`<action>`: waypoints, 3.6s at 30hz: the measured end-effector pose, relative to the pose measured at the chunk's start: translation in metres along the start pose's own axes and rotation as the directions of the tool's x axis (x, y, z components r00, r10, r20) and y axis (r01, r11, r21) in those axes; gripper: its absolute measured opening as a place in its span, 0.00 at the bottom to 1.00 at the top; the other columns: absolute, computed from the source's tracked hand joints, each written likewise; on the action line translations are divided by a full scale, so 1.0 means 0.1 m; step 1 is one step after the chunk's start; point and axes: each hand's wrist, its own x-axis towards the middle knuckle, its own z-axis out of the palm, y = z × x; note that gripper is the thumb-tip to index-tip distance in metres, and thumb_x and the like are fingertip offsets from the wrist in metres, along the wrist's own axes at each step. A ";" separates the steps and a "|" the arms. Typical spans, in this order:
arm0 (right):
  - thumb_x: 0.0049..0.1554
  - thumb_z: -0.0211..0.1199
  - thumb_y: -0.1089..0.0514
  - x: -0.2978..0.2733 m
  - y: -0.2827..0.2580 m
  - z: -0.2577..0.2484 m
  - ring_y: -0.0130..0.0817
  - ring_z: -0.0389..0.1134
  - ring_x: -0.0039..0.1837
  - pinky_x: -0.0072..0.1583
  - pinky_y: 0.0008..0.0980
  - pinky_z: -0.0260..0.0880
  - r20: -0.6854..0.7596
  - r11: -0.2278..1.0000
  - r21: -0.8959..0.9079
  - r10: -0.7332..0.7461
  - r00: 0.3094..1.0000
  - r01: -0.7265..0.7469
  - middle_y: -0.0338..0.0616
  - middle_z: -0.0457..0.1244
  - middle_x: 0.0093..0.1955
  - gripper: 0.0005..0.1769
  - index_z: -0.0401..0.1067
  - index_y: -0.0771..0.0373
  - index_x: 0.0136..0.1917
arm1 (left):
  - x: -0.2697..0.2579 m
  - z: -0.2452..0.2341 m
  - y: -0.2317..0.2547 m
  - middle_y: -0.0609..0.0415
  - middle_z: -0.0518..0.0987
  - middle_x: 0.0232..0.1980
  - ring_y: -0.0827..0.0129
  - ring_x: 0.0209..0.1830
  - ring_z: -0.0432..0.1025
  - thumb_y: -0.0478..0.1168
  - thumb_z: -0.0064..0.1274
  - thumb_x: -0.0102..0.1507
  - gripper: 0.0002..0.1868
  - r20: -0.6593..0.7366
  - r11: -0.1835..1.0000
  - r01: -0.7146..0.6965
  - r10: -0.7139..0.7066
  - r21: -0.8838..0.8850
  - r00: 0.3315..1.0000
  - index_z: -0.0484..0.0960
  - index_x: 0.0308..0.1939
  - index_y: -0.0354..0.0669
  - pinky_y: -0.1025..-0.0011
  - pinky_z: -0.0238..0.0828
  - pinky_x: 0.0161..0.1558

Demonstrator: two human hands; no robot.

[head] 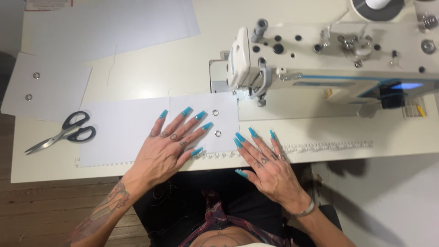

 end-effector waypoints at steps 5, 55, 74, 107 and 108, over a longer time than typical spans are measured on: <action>0.56 0.39 0.44 0.03 -0.03 -0.07 0.44 0.50 0.67 0.66 0.54 0.43 0.002 0.997 -0.023 -0.071 0.997 0.071 0.43 0.53 0.65 0.27 0.58 0.61 0.62 | -0.04 0.01 -0.03 0.63 0.46 0.70 0.66 0.69 0.41 0.51 0.28 0.61 0.28 -0.104 0.990 -0.122 0.129 0.072 0.986 0.49 0.66 0.59 0.58 0.35 0.63; 0.57 0.35 0.42 0.03 -0.03 -0.04 0.41 0.48 0.69 0.67 0.54 0.38 -0.013 1.000 -0.005 0.001 1.000 -0.001 0.39 0.52 0.66 0.28 0.54 0.57 0.64 | 0.02 -0.06 -0.01 0.63 0.47 0.69 0.66 0.69 0.41 0.52 0.28 0.62 0.27 -0.118 0.992 -0.121 0.126 0.044 0.985 0.50 0.65 0.58 0.58 0.32 0.64; 0.54 0.30 0.34 -0.05 0.26 0.14 0.30 0.44 0.70 0.68 0.51 0.35 0.073 0.983 -0.127 -0.121 0.990 0.130 0.27 0.45 0.70 0.31 0.47 0.41 0.68 | -0.08 -0.07 0.05 0.65 0.49 0.68 0.68 0.69 0.39 0.58 0.19 0.62 0.27 -0.014 1.000 0.013 -0.013 -0.025 1.000 0.52 0.64 0.64 0.56 0.29 0.64; 0.42 0.62 0.37 -0.13 0.33 0.21 0.44 0.60 0.59 0.64 0.47 0.51 -0.253 0.984 0.133 -0.080 0.964 0.117 0.48 0.61 0.56 0.34 0.67 0.57 0.56 | -0.14 -0.05 0.10 0.60 0.55 0.66 0.66 0.68 0.44 0.58 0.26 0.61 0.27 -0.070 0.999 -0.010 0.007 -0.047 0.998 0.58 0.62 0.60 0.55 0.34 0.64; 0.42 0.62 0.37 -0.11 0.33 0.22 0.44 0.60 0.59 0.64 0.47 0.51 -0.260 0.985 0.126 -0.083 0.962 0.119 0.48 0.61 0.56 0.34 0.67 0.57 0.56 | -0.14 -0.07 0.10 0.60 0.55 0.66 0.66 0.68 0.44 0.58 0.26 0.61 0.27 -0.077 0.999 -0.013 0.010 -0.041 0.997 0.58 0.62 0.60 0.55 0.34 0.64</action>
